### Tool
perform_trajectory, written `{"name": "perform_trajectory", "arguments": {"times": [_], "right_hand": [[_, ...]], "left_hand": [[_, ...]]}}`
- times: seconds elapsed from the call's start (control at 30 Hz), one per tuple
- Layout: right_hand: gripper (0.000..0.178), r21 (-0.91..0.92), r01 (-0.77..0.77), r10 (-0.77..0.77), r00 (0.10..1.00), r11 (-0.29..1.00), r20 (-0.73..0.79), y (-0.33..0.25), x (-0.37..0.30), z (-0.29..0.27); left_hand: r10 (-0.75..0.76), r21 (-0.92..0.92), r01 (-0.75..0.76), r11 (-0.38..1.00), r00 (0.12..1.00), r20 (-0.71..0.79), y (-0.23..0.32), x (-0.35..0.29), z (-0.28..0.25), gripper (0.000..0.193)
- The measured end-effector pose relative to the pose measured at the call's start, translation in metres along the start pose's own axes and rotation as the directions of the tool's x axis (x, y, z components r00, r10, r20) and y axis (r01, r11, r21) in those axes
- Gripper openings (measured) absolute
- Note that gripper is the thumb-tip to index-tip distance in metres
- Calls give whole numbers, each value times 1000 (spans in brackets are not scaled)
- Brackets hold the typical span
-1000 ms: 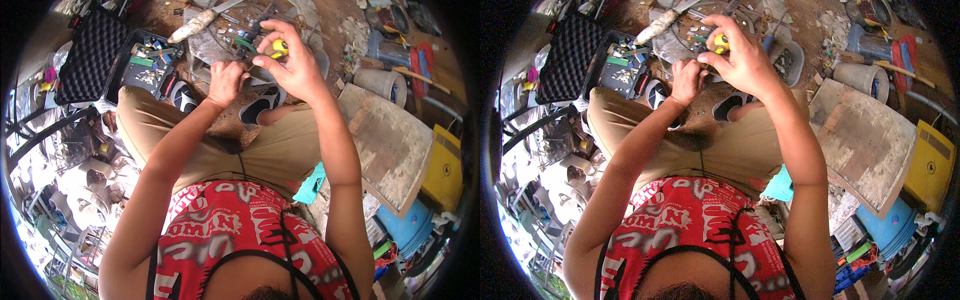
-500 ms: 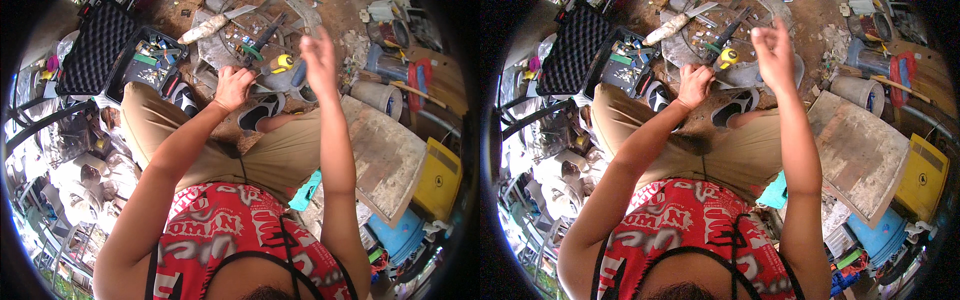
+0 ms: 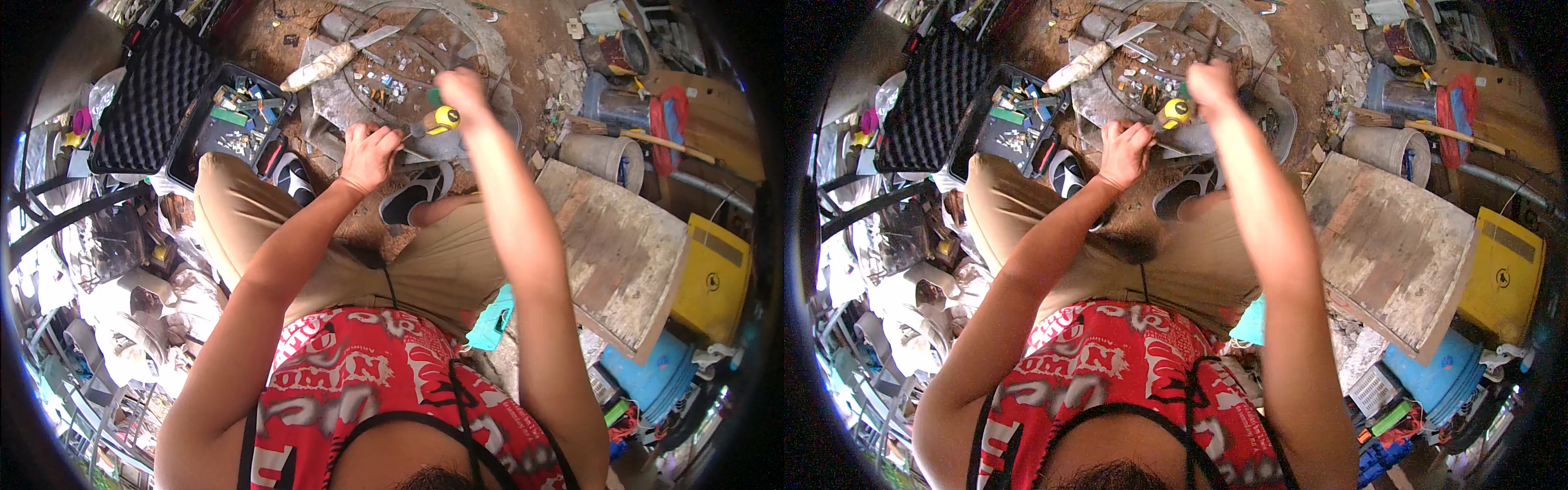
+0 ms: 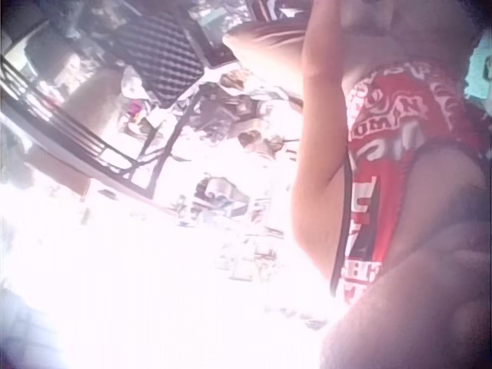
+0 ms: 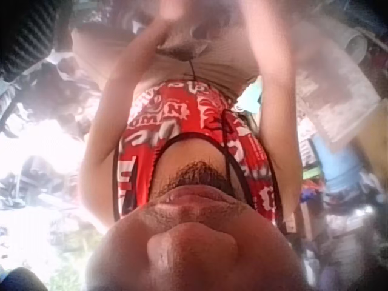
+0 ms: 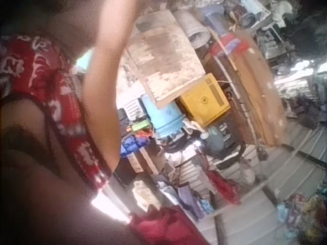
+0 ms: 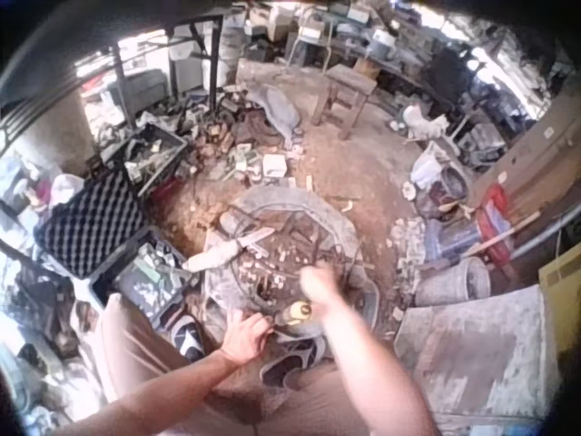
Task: The person handles a circuit board and a small hard drive, using a screwdriver and pliers to manipulate and disassemble components while sitting on the floor.
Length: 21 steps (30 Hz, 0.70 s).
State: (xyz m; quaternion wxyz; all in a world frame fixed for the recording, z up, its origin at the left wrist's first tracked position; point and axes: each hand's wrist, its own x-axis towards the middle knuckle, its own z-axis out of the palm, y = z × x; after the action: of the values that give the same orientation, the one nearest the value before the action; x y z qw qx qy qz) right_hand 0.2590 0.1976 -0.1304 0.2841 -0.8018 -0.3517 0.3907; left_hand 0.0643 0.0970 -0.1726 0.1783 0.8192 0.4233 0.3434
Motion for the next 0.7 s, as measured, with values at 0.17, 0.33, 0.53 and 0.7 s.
{"name": "perform_trajectory", "arguments": {"times": [0.17, 0.33, 0.53, 0.7], "right_hand": [[51, -91, 626, -627, 779, 775, 14, -52, -149, -134], [48, -206, 731, -753, 656, 651, -51, -67, -221, -176], [48, -586, 637, -629, 733, 501, 259, -52, -231, -135], [50, -420, 724, -813, 579, 548, -62, -58, -225, -147]], "left_hand": [[-32, 11, 32, 999, 999, 12, -1, 0, -1, 18], [-21, 17, 21, 1000, 1000, -1, -4, -1, 1, 16], [-1, 44, -1, 999, 999, 37, -3, 0, -3, 14], [0, 85, -4, 996, 999, 48, -5, -3, -7, 15]]}}
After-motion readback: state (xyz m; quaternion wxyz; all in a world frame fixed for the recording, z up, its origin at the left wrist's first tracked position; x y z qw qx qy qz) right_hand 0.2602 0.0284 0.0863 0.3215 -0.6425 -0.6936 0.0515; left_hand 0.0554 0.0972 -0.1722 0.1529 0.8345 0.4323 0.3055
